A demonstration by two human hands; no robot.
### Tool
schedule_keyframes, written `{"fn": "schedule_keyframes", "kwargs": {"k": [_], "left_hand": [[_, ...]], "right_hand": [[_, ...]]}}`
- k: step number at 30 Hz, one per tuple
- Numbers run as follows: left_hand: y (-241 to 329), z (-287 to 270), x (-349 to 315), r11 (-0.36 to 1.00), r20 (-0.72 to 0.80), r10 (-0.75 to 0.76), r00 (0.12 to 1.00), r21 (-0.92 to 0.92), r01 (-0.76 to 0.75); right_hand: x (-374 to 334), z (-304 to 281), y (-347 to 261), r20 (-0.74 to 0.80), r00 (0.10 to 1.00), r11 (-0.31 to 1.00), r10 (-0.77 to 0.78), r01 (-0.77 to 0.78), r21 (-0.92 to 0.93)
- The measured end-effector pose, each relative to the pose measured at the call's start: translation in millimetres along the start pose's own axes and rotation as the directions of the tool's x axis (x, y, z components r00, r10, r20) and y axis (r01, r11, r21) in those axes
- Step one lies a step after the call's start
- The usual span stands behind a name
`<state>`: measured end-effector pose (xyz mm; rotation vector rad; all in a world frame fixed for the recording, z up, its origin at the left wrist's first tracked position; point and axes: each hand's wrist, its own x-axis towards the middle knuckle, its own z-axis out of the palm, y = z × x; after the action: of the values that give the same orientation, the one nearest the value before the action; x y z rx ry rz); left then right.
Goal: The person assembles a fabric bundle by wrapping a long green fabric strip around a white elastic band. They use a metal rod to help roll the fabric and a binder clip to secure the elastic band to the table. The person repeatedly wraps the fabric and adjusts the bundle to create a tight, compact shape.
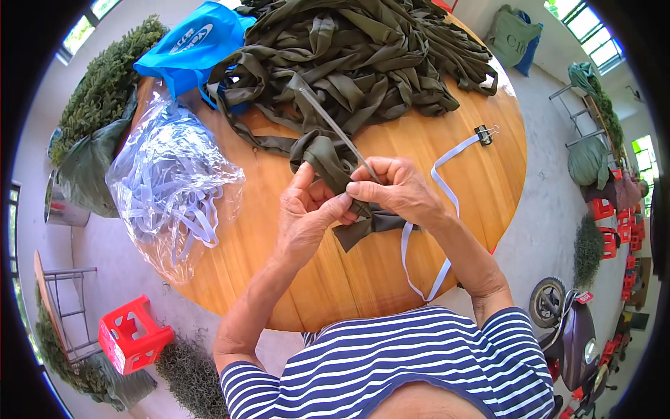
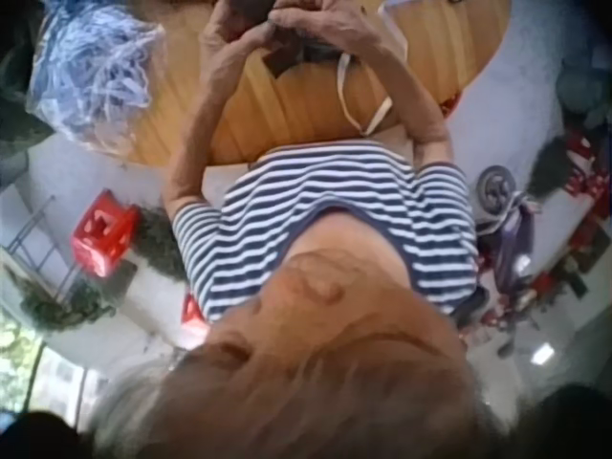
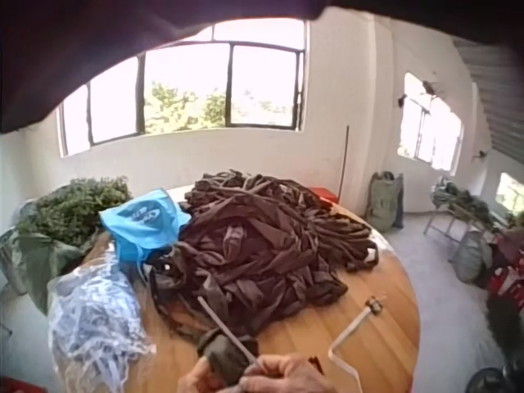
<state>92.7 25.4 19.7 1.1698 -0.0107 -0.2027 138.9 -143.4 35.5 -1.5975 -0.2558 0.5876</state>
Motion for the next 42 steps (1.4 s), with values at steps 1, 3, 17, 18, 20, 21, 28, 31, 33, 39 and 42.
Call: {"fn": "schedule_keyframes", "kwargs": {"k": [1, 3, 17, 18, 20, 21, 28, 31, 33, 39, 42], "left_hand": [[0.1, 0.7, -0.6, 1.0, 0.011, 0.008, 1.0, -0.015, -0.008], [-1.2, -0.9, -0.4, 0.999, 0.035, 0.03, 0.999, -0.019, -0.029], [24.8, 3.0, -1.3, 0.965, -0.224, 0.257, 0.94, 0.009, -0.262], [27.9, 7.5, -3.7, 0.959, -0.239, 0.276, 0.931, 0.005, -0.283], [32.9, 4.7, -7.6, 0.953, -0.197, 0.304, 0.932, 0.065, -0.297], [37.4, 4.0, -9.4, 0.943, -0.215, 0.331, 0.919, 0.107, -0.315], [76.9, -18.6, -27.0, 0.931, -0.208, 0.355, 0.912, 0.167, -0.324], [68.5, -22.3, -28.6, 0.968, -0.249, 0.246, 0.937, 0.019, -0.249], [54.9, -30.4, -27.8, 0.978, -0.252, 0.184, 0.95, -0.051, -0.203], [30.6, -24.1, -26.8, 0.979, -0.235, 0.173, 0.956, -0.064, -0.193], [25.8, -19.3, -25.0, 0.983, -0.249, 0.124, 0.96, -0.098, -0.153]], "right_hand": [[-0.7, 1.5, -4.6, 0.02, 1.0, 0.998, 0.024, -0.025, 0.058], [0.5, -2.7, -1.0, 0.066, 0.995, 0.988, 0.077, -0.085, 0.129], [-12.3, 22.0, -10.8, -0.097, 0.994, 0.978, -0.052, 0.031, -0.205], [-9.5, 27.1, -11.0, -0.109, 0.99, 0.975, -0.095, 0.07, -0.21], [-2.9, 34.0, -6.4, -0.132, 0.975, 0.964, -0.179, 0.147, -0.22], [1.8, 33.7, -3.8, -0.109, 0.978, 0.979, -0.178, 0.165, -0.119], [-8.3, 11.8, -26.7, 0.44, 0.889, 0.971, 0.126, -0.201, 0.129], [-13.1, 27.0, -22.2, 0.357, 0.923, 0.959, 0.143, -0.218, 0.18], [-13.3, 32.6, -19.4, 0.235, 0.971, 0.996, 0.054, -0.07, 0.06], [-3.2, 33.2, -9.5, 0.134, 0.985, 0.98, -0.109, 0.129, -0.148], [-1.5, 30.6, -6.4, 0.173, 0.98, 0.989, -0.095, 0.112, -0.093]]}}
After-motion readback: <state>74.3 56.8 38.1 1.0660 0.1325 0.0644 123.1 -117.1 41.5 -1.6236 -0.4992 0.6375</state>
